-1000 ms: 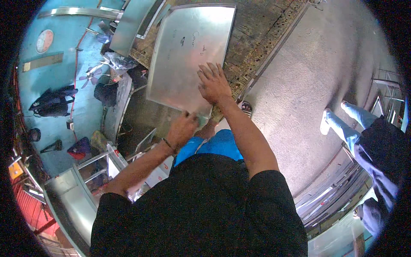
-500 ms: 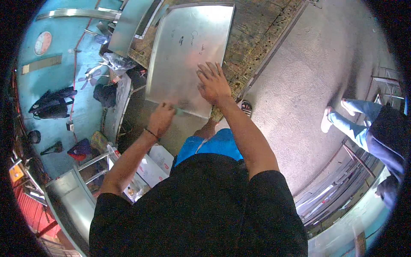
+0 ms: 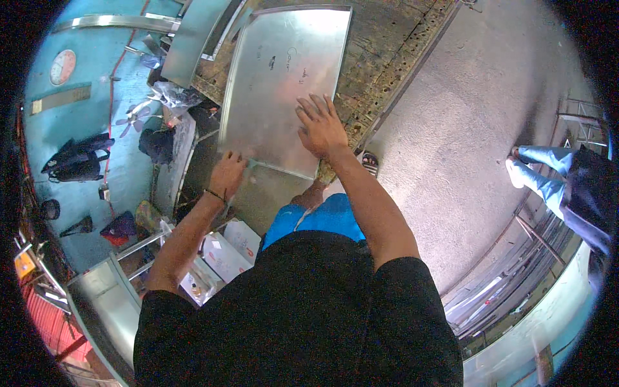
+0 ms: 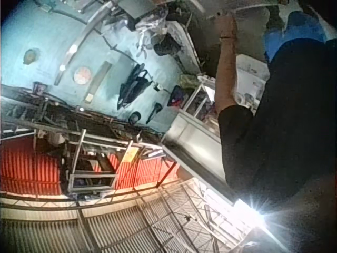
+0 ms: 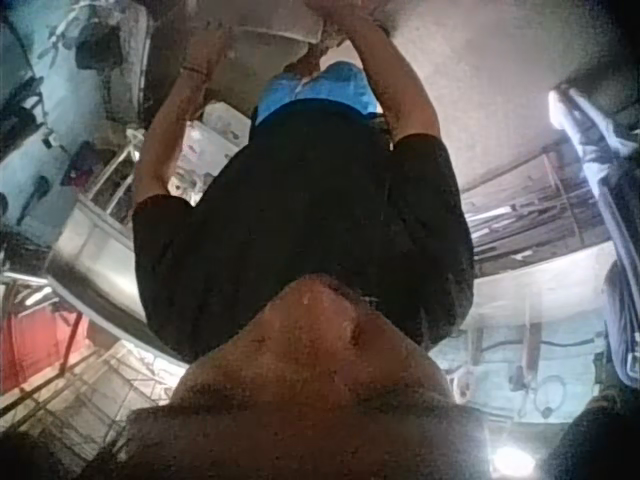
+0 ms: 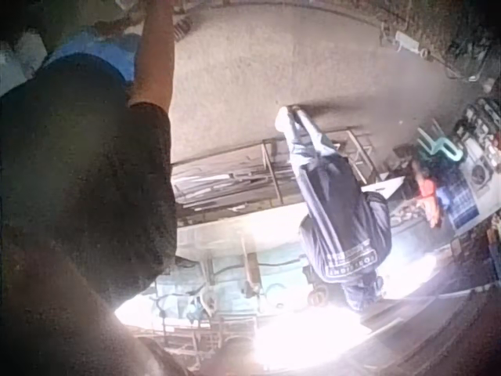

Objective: Polishing the edges and surface of a rectangular metal sheet using a circular sandpaper block.

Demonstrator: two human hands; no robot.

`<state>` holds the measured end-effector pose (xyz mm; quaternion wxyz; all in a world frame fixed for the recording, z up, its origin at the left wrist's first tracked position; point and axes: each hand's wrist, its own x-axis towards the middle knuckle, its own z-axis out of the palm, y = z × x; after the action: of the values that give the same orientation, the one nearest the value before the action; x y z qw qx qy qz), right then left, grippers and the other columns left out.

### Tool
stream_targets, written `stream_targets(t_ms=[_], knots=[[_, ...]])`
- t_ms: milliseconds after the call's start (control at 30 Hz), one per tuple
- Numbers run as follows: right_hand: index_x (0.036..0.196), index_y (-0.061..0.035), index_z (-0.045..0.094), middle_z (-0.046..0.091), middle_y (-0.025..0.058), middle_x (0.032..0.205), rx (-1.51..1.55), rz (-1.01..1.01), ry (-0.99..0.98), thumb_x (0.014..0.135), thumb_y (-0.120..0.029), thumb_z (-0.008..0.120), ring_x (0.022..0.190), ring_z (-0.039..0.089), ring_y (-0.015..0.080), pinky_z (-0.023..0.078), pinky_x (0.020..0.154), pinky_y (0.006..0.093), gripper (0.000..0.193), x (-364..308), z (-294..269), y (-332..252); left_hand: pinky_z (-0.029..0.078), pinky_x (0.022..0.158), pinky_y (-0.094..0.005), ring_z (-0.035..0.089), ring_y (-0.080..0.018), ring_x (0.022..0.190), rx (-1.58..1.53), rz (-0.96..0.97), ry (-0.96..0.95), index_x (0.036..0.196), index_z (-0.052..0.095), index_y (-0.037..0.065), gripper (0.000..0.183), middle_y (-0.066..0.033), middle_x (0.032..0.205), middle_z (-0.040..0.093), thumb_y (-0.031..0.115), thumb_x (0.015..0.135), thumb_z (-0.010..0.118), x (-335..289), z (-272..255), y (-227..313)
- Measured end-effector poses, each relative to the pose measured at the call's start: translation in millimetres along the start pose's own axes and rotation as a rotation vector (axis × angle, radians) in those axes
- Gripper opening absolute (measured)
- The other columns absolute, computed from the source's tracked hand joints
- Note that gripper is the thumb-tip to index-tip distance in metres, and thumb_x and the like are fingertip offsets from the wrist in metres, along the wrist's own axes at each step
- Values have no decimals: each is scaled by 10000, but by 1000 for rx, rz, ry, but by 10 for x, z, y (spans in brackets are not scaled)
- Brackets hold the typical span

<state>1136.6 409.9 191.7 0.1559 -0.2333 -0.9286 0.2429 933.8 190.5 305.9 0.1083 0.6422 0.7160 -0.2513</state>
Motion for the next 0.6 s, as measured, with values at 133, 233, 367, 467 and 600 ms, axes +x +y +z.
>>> stream_targets(t_ms=[133, 233, 367, 467, 600], knots=[[1439, -103, 544, 411, 60, 1603, -1, -3, -5, 955, -318, 605, 1529, 288, 294, 133, 1298, 525, 533, -1, 17, -27, 595, 872, -394, 582, -325, 1145, -7, -16, -94, 1020, 722, 65, 193, -118, 1122, 614, 127, 869, 619, -11, -3, 276], [1436, -109, 548, 414, 56, 1601, -10, 9, -3, 953, -316, 609, 1525, 295, 293, 146, 1294, 526, 529, -14, 16, -20, 597, 845, -406, 581, -320, 1133, -54, 56, 18, 1034, 724, 49, 212, -113, 1125, 620, 140, 873, 622, 12, -118, 751], [1457, -120, 536, 400, 47, 1615, -40, 11, -45, 959, -335, 596, 1530, 288, 290, 142, 1292, 520, 546, 14, -13, -11, 586, 869, -418, 587, -334, 1097, -198, 129, 89, 1012, 706, 38, 196, -147, 1136, 614, 114, 842, 645, 38, -338, 1254], [1480, -126, 521, 380, 41, 1634, -50, 23, -88, 969, -351, 578, 1541, 271, 284, 128, 1293, 519, 561, 22, -32, -34, 603, 797, -406, 590, -322, 1075, -234, 121, 103, 1011, 704, 38, 205, -139, 1103, 608, 136, 840, 651, 38, -466, 1363], [1485, -123, 512, 376, 40, 1635, -59, 18, -82, 980, -350, 567, 1542, 269, 283, 122, 1294, 521, 556, 14, -50, -25, 596, 745, -405, 596, -321, 1019, -317, 197, 95, 985, 715, 9, 257, -146, 1125, 622, 210, 827, 690, 84, -441, 1374]])
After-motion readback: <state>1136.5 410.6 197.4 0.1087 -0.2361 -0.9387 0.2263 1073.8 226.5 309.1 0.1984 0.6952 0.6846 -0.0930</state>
